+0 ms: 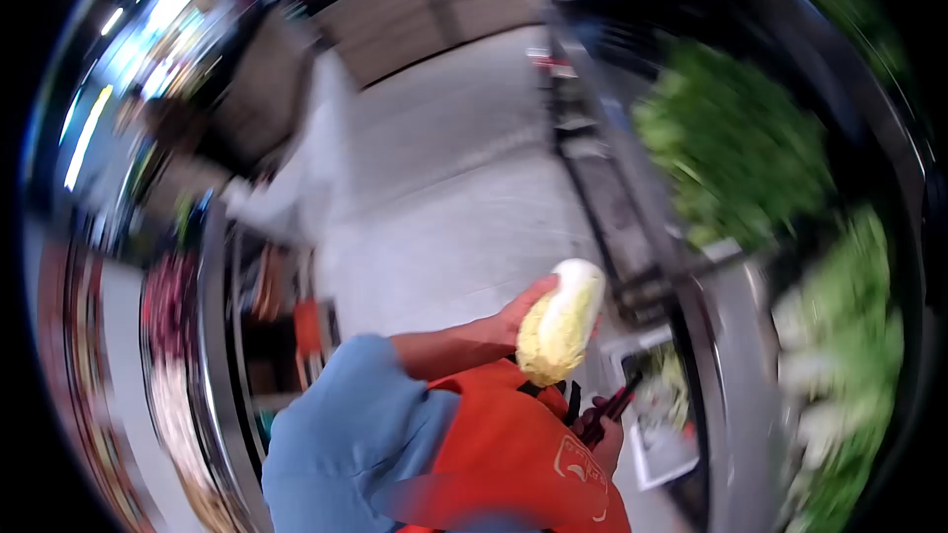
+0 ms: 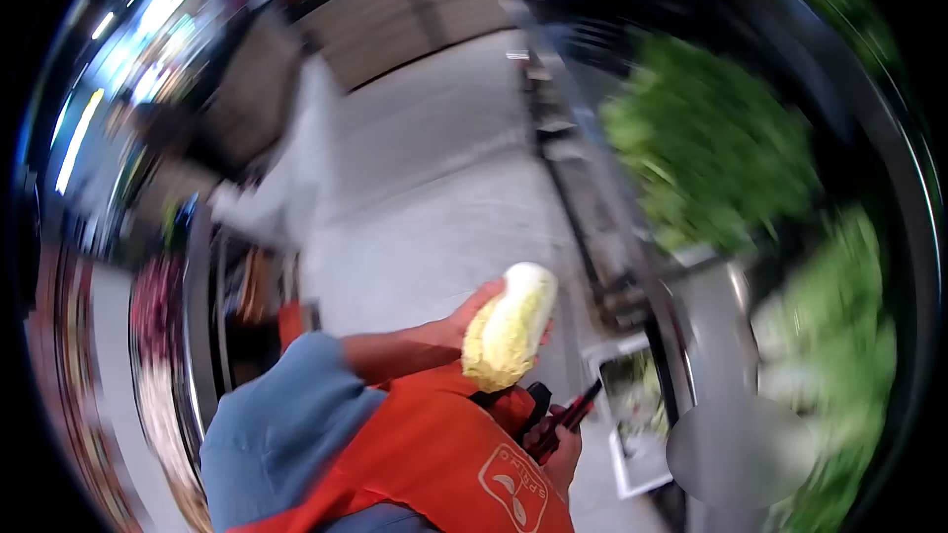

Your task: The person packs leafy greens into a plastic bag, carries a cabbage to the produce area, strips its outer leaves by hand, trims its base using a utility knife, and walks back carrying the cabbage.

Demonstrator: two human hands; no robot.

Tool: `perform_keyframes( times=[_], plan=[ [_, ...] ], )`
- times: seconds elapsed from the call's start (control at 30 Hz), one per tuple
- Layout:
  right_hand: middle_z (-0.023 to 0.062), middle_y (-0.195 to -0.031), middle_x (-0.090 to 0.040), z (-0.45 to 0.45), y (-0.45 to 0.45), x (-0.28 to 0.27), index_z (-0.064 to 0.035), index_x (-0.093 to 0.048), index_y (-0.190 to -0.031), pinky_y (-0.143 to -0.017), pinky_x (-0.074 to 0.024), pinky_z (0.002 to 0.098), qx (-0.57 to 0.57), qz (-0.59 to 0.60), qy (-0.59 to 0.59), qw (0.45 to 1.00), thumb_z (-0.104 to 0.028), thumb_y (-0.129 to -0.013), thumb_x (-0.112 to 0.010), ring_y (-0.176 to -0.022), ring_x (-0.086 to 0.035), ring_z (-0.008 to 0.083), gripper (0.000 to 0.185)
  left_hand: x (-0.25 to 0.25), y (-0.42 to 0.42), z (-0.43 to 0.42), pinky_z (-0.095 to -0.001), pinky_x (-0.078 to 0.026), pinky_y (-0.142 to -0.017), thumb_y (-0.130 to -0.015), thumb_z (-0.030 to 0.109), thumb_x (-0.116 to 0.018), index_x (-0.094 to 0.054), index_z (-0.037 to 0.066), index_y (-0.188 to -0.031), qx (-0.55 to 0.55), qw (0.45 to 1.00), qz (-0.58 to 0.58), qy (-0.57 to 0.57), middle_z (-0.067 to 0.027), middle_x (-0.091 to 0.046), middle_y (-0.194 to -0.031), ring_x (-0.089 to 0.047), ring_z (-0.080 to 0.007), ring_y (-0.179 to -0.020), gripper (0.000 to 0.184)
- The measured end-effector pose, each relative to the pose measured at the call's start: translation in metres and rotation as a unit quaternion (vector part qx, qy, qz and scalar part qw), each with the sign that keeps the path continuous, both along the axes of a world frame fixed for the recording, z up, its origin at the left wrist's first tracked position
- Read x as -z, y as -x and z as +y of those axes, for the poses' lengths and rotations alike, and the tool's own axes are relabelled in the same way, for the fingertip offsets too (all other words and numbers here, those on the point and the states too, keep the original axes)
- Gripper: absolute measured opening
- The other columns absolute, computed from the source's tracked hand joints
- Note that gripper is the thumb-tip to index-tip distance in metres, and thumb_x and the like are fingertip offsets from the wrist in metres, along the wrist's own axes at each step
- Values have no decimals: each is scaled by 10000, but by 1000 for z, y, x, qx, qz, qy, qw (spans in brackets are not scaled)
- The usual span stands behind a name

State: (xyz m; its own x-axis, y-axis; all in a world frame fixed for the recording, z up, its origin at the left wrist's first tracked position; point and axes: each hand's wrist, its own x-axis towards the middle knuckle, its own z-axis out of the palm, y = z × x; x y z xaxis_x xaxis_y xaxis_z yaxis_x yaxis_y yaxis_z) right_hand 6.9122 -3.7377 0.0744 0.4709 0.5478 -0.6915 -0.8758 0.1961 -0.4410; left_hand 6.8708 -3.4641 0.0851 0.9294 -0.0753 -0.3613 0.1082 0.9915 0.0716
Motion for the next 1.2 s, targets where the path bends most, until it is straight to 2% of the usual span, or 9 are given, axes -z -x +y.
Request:
perform_keyframes(
  times=[0.1,0.17,0.2,0.37,0.5,0.7,1.03,1.17,1.2],
  plan=[
    [81,-850,-554,6,-11,23,-22,-473,-1297,-703,-529,380,-108,4,-124,986,-135,-863,-628,-731,-578,224,474,-11,45,19,-603,-441,-1019,-845,547,-695,-444,113,-1437,-124,987,-14,102,-192,-545,-1347,-547,-375,-1218,776],
    [81,-854,-557,17,-27,34,-23,-476,-1295,-708,-530,382,-194,28,-122,973,-137,-867,-628,-736,-580,225,468,-14,85,16,-605,-442,-1015,-846,519,-702,-446,103,-1429,-193,977,-19,83,-201,-545,-1339,-556,-389,-1205,762],
    [81,-856,-558,11,-73,50,-23,-478,-1294,-711,-530,383,-231,59,-114,964,-139,-868,-629,-739,-582,226,465,2,29,-13,-604,-444,-1014,-847,515,-702,-446,103,-1429,-223,973,10,61,-202,-546,-1337,-560,-389,-1201,757],
    [80,-866,-564,122,-26,21,-26,-488,-1288,-724,-531,387,-386,23,-46,921,-146,-878,-630,-751,-588,228,451,-11,202,12,-581,-459,-1002,-880,506,-659,-455,106,-1419,-359,932,7,45,-206,-545,-1340,-571,-386,-1190,702],
    [79,-874,-569,220,15,8,-28,-496,-1284,-734,-532,391,-456,-1,-16,890,-151,-885,-632,-762,-593,230,439,-9,292,50,-578,-457,-1002,-892,519,-633,-464,125,-1420,-440,897,11,39,-210,-547,-1344,-576,-382,-1184,680],
    [78,-886,-577,386,69,-7,-31,-507,-1277,-750,-533,397,-496,-30,2,868,-159,-896,-633,-777,-600,233,422,-21,369,180,-563,-465,-999,-894,485,-652,-455,109,-1429,-529,847,-42,31,-211,-547,-1341,-573,-380,-1188,684],
    [77,-906,-589,642,137,-11,-37,-526,-1267,-776,-535,407,-581,-34,3,813,-173,-914,-637,-802,-612,238,394,-13,415,418,-571,-455,-1019,-912,522,-607,-446,120,-1440,-561,824,-57,-60,-215,-538,-1369,-582,-376,-1199,682],
    [76,-915,-594,753,143,-18,-39,-534,-1263,-786,-536,411,-641,-29,-20,766,-179,-922,-638,-813,-617,240,383,-1,448,471,-542,-447,-1045,-936,563,-544,-434,77,-1443,-596,800,2,-70,-208,-543,-1366,-575,-350,-1218,711],
    [76,-917,-596,782,149,-22,-39,-536,-1261,-789,-536,412,-654,-25,-27,755,-180,-923,-638,-815,-618,240,380,-43,448,485,-531,-442,-1055,-938,583,-521,-440,62,-1435,-624,767,99,-107,-202,-550,-1359,-571,-341,-1224,724]
  ],
)
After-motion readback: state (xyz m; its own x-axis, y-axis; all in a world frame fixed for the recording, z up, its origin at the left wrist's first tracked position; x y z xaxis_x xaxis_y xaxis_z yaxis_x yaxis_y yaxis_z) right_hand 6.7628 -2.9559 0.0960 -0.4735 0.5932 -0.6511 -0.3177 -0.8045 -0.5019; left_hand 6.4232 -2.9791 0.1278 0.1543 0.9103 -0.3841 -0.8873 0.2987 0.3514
